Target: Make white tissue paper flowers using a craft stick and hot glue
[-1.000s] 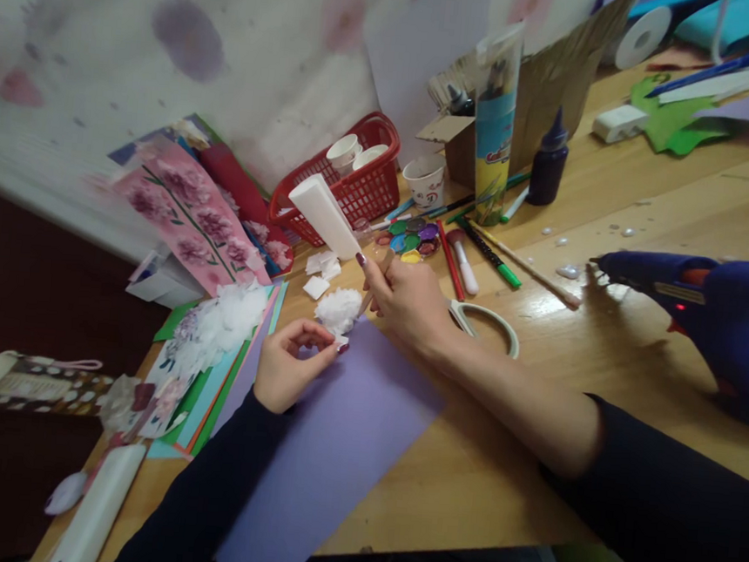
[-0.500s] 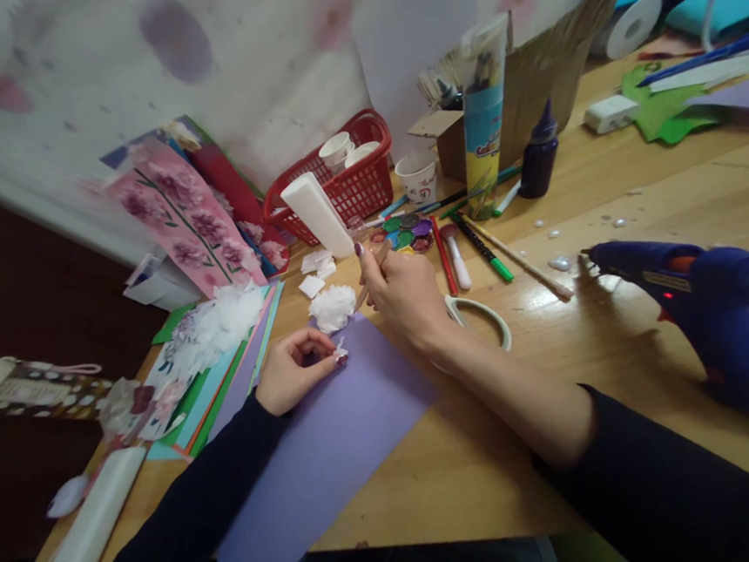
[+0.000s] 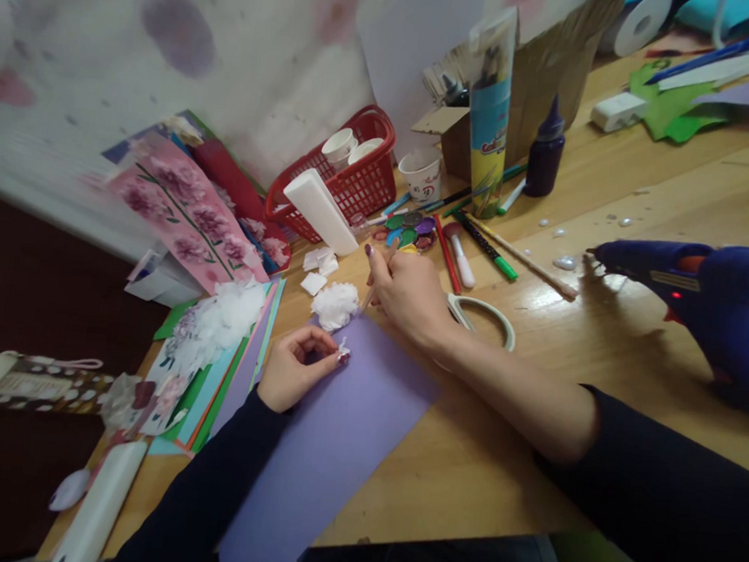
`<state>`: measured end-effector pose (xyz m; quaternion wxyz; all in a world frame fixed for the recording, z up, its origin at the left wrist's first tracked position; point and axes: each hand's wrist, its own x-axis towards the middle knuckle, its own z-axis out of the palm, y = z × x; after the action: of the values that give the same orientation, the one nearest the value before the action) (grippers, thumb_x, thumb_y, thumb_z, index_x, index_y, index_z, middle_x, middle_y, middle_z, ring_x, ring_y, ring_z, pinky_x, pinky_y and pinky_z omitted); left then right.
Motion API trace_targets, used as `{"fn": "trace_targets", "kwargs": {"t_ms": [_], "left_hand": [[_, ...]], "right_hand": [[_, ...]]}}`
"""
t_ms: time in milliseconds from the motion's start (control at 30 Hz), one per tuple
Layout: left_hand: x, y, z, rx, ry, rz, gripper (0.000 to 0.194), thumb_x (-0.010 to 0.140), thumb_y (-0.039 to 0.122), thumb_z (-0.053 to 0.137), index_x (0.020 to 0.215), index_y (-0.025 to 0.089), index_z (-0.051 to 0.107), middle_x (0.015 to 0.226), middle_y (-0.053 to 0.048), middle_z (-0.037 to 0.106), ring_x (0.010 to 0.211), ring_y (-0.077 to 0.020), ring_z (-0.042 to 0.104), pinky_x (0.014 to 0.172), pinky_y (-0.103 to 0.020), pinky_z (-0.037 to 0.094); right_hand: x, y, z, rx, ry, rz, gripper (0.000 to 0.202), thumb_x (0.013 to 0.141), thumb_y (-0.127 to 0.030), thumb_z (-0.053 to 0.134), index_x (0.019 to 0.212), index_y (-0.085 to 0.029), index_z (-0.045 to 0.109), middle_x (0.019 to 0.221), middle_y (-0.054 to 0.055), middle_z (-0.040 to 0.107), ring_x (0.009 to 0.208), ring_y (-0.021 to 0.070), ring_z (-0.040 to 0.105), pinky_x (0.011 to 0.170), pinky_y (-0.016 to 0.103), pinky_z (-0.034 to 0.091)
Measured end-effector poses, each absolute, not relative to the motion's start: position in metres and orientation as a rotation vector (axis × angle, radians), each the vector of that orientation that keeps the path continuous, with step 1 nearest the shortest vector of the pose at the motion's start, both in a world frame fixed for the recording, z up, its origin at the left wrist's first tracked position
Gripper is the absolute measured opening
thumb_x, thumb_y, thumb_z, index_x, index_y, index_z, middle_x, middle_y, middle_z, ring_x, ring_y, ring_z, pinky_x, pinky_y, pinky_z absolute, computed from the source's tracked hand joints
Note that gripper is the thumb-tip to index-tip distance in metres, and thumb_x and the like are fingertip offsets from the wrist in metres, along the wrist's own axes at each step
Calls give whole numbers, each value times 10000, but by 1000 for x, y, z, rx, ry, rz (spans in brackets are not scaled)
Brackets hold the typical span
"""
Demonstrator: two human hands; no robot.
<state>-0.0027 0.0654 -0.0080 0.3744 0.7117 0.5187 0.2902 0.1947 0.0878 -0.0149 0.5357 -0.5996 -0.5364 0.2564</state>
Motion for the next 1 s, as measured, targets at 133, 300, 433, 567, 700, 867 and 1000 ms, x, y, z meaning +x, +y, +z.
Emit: {"fn": "trace_targets", "kwargs": {"t_ms": [133,300,433,567,700,867,1000], "left_hand": [[-4,65,-10,1808,1323,770,255,589,294,822,663,160,618,629,-5,656,582,-111,596,603,-235,479],[-5,64,-12,1811,1331,794,295,581,339,834,666,166,611,634,-8,654,592,-119,599,612,-243,493],[-8,66,-14,1821,1330,785,304,584,346,838,668,164,609,645,-9,656,600,-118,604,625,-240,497],[-11,67,-18,1826,1318,797,267,594,303,835,677,161,626,650,-9,664,600,-114,608,610,-230,492],[-12,67,-17,1836,1309,791,265,590,295,843,677,158,634,646,-10,668,593,-115,612,598,-231,496],[-3,66,-7,1769,1336,774,253,586,297,840,680,153,654,653,-18,692,609,-124,636,627,-242,526],[6,67,-5,1854,1396,846,202,659,308,785,758,150,706,743,-50,740,670,-148,673,686,-269,554]], "right_hand": [[194,90,-19,-1348,-1173,798,495,967,-419,424,572,-177,598,486,46,631,490,154,619,526,245,427],[194,93,-19,-1220,-1026,972,477,967,-398,434,585,-165,599,497,52,650,425,142,623,467,224,465],[194,94,-18,-1188,-974,1017,474,967,-384,448,575,-161,594,510,68,659,419,149,633,420,212,476],[193,93,-16,-1132,-949,1065,460,970,-387,451,596,-158,589,531,70,671,429,134,639,410,182,487],[193,92,-13,-1116,-933,1105,427,968,-327,441,600,-160,581,539,70,679,437,138,649,405,180,501],[195,92,-13,-1168,-955,1091,405,948,-277,416,579,-180,550,537,81,685,438,160,660,402,192,497],[195,95,-15,-1205,-985,1066,389,937,-281,410,591,-180,558,560,96,698,449,183,670,416,220,502]]}}
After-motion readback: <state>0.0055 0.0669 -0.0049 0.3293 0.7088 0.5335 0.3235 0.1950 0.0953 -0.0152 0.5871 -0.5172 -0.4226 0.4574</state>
